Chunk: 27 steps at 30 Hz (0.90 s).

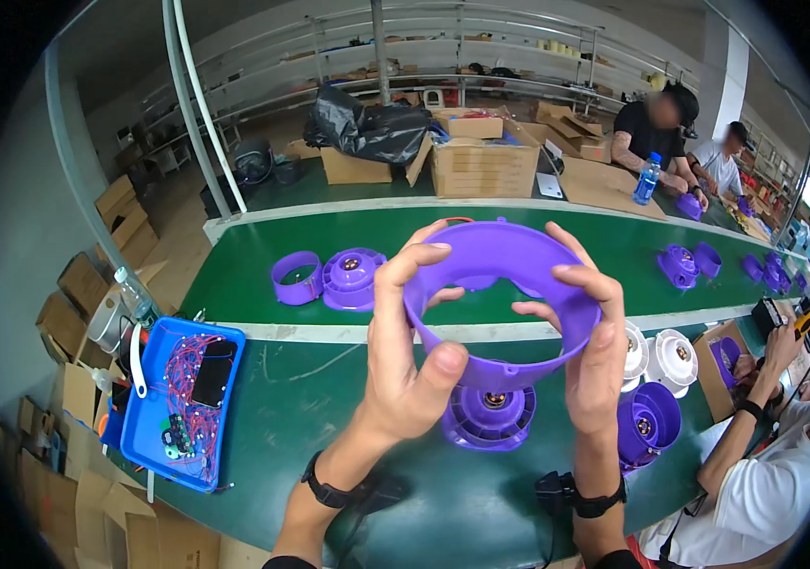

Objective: The person assembles purple and white plastic electronic housings by hand on a green workbench. They pick up purple rings and white bases, fit them together, and place the assembled units on the table. The person also moves to a nearby stack of white bases to retrieve more parts.

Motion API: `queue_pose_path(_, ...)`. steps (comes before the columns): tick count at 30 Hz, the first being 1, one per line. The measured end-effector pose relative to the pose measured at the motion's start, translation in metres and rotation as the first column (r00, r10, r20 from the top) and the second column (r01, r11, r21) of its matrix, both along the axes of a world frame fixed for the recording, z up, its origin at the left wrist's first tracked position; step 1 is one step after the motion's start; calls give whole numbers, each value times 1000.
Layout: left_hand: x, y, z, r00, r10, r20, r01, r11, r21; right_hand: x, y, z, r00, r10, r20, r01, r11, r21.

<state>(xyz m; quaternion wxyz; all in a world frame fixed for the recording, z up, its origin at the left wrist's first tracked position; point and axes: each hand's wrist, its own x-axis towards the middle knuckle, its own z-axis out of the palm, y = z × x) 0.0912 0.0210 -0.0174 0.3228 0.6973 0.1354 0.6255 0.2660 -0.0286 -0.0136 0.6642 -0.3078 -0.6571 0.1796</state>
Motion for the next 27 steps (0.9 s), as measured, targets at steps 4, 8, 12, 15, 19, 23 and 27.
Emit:
queue_pose_path(4,-1,4,-2,995,-71,69,71,997,-2,-1,-1,2,999,-12,-49,10,999,-34)
queue_pose_path(8,-4,6,-3,998,-51,31,51,999,16,-6,1,-2,994,-2,-113,-3,999,-43)
queue_pose_path(12,0,6,-3,980,-165,113,169,985,-24,-10,-4,3,985,-51,-164,40,997,-69)
queue_pose_path(15,-6,6,1,951,-266,158,275,961,-36,-5,-4,4,990,-35,-137,36,999,11)
queue_pose_path(19,-12,-5,15,977,-199,81,210,962,-176,0,-3,2,994,11,-112,8,987,164)
queue_pose_path(23,-32,-3,23,942,-329,-63,291,896,-335,0,-4,4,996,80,-41,-65,956,287)
queue_pose_path(27,-50,3,24,833,-550,-57,461,747,-478,-2,-7,4,986,166,-28,-154,957,247)
